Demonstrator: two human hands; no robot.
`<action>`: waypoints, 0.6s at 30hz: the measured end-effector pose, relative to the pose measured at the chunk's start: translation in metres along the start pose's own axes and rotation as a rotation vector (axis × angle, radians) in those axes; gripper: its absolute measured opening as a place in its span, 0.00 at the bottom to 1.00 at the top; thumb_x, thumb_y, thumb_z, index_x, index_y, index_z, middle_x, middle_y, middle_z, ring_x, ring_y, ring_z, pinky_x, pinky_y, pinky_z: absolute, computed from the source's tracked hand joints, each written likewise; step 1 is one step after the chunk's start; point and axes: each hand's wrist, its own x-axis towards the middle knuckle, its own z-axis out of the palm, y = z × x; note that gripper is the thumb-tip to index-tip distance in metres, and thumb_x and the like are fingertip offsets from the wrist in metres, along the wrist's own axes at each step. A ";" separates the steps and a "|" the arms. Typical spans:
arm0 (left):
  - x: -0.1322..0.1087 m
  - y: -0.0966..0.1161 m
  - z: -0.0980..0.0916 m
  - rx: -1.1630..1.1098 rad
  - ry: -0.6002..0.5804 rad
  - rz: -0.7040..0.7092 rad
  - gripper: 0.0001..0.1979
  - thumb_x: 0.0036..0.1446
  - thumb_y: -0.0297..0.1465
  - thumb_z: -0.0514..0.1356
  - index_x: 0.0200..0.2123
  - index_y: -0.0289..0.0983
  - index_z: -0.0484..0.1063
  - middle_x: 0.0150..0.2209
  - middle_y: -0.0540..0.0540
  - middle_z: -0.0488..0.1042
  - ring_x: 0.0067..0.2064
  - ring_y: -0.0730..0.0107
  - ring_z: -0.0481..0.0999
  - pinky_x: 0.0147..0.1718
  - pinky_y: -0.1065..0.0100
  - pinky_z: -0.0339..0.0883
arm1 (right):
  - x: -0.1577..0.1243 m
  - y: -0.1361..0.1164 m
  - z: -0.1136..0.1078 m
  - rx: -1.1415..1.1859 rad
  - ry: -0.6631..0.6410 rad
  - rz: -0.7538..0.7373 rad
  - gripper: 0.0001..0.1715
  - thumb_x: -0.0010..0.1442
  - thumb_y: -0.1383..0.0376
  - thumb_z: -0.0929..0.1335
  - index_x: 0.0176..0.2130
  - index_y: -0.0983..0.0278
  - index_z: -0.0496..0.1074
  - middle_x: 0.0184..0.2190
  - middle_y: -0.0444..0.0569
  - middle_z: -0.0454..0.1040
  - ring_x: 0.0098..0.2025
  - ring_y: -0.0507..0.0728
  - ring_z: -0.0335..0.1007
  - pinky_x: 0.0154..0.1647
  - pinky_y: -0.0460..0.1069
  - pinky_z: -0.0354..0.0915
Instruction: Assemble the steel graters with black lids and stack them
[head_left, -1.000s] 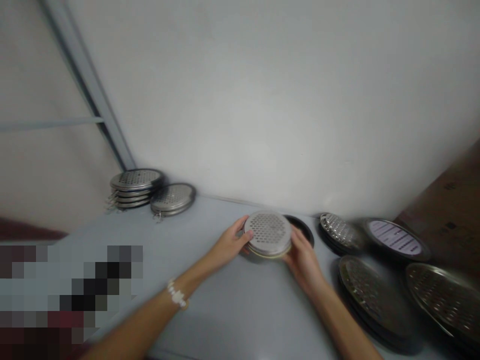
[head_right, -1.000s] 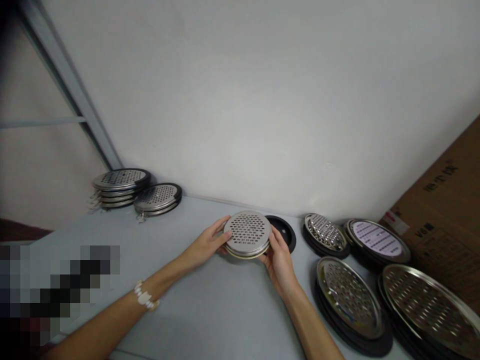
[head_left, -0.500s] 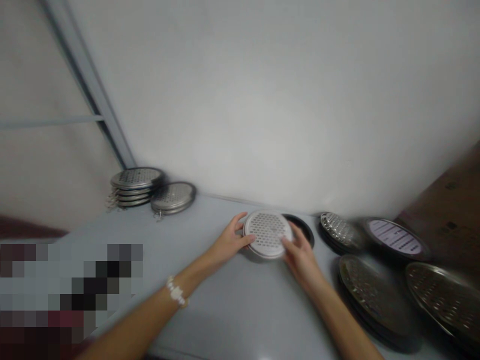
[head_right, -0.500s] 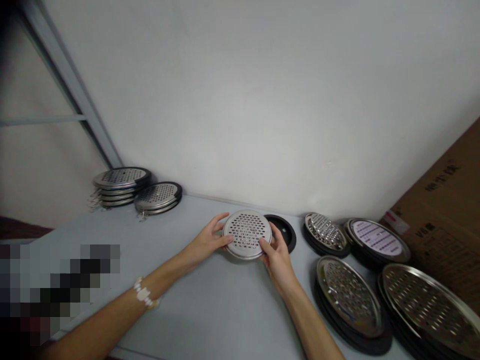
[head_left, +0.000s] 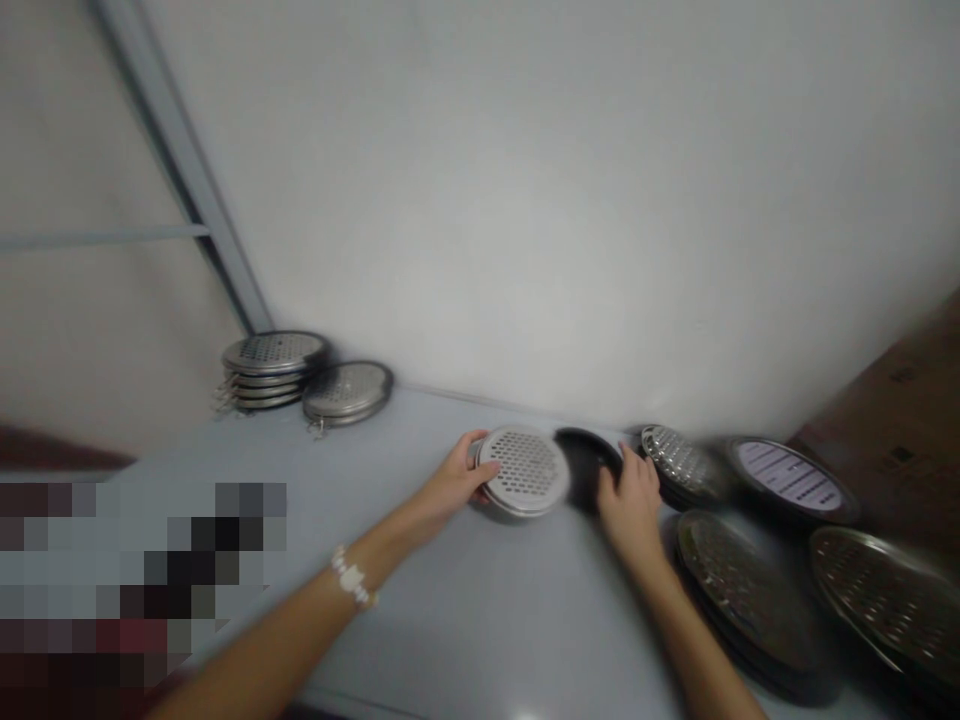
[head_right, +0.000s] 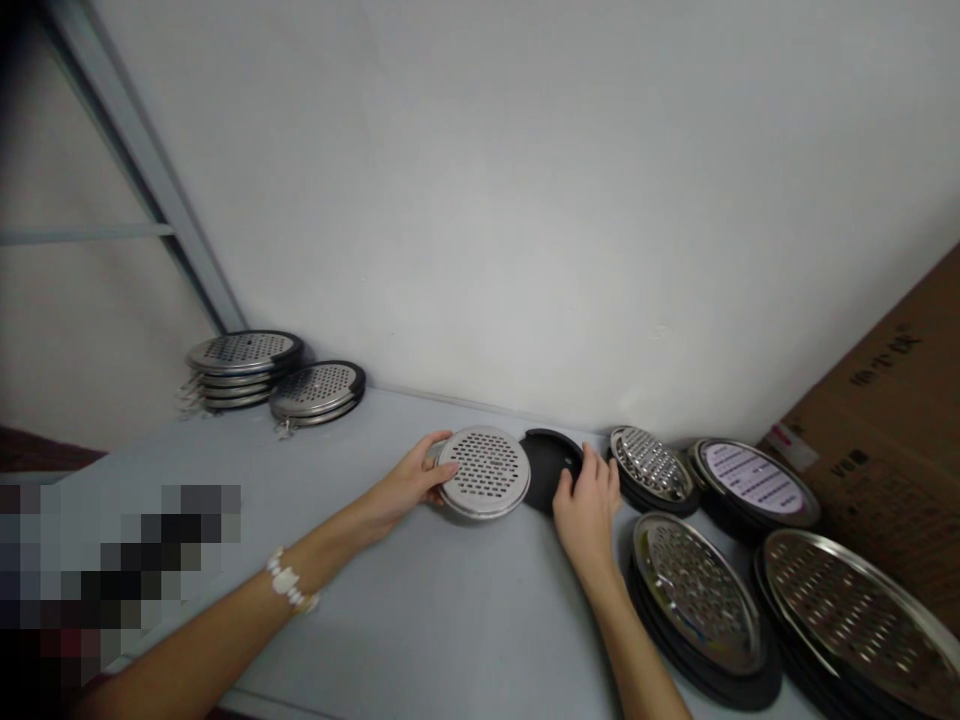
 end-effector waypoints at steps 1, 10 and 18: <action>-0.001 0.001 0.000 0.009 -0.012 -0.022 0.37 0.58 0.35 0.65 0.65 0.38 0.52 0.35 0.48 0.76 0.27 0.75 0.73 0.25 0.73 0.69 | 0.000 0.005 0.002 0.025 -0.050 0.008 0.30 0.53 0.62 0.66 0.56 0.65 0.70 0.57 0.61 0.68 0.65 0.72 0.54 0.67 0.69 0.45; -0.002 -0.001 0.004 0.071 -0.097 -0.078 0.31 0.59 0.29 0.62 0.64 0.36 0.56 0.35 0.46 0.75 0.25 0.74 0.74 0.21 0.73 0.73 | -0.012 0.002 0.015 0.175 -0.194 0.135 0.28 0.49 0.64 0.65 0.50 0.65 0.74 0.50 0.59 0.72 0.50 0.67 0.72 0.57 0.61 0.65; -0.001 -0.004 0.000 0.002 -0.224 -0.053 0.34 0.57 0.35 0.64 0.64 0.35 0.57 0.35 0.46 0.76 0.26 0.74 0.75 0.22 0.73 0.72 | -0.007 0.002 0.015 0.354 -0.180 0.326 0.27 0.53 0.49 0.69 0.44 0.65 0.77 0.46 0.57 0.79 0.52 0.68 0.73 0.58 0.61 0.64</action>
